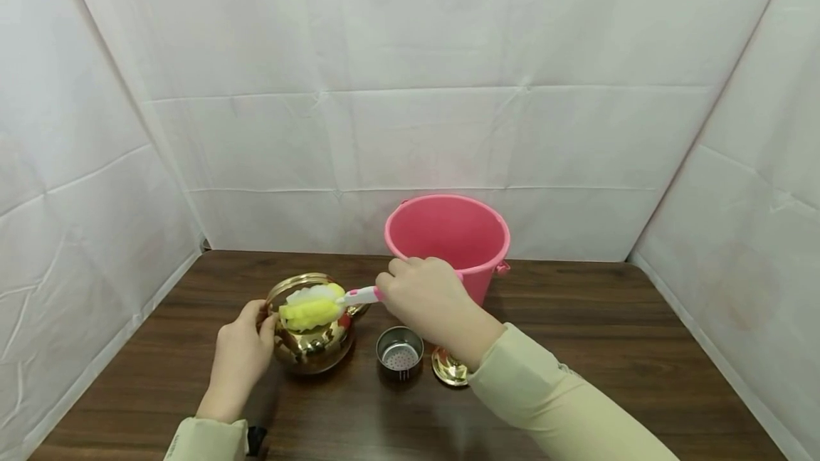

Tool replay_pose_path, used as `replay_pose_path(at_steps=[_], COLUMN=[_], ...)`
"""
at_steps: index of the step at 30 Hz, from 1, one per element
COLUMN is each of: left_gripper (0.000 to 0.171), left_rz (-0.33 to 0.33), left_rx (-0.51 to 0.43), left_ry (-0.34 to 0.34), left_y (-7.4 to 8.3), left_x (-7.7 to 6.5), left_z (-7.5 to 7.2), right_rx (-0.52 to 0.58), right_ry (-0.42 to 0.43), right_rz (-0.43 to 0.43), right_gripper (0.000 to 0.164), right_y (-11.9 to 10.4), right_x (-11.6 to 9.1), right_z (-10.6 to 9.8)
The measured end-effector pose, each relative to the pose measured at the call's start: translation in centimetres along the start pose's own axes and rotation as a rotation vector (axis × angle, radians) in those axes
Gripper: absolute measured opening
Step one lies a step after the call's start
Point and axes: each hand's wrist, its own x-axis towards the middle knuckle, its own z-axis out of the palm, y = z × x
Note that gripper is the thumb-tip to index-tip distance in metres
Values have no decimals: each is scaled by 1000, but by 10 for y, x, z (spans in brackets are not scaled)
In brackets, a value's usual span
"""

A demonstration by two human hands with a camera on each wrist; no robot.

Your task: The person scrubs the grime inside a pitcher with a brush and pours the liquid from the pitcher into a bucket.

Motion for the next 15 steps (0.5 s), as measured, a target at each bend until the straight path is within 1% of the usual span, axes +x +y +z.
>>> replay_pose_path(at_steps=[6,15], left_gripper=[17,18], left_rz=[0,-13], left_rx=[-3,2], left_ry=[-6,-17], left_y=[0,0], left_x=[0,0], left_z=[-1,-1], right_rx=[53,134], right_ry=[81,148], right_rz=[-35,-34], right_gripper=[13,17], right_y=[7,11], right_x=[-12,-25], right_z=[10,14])
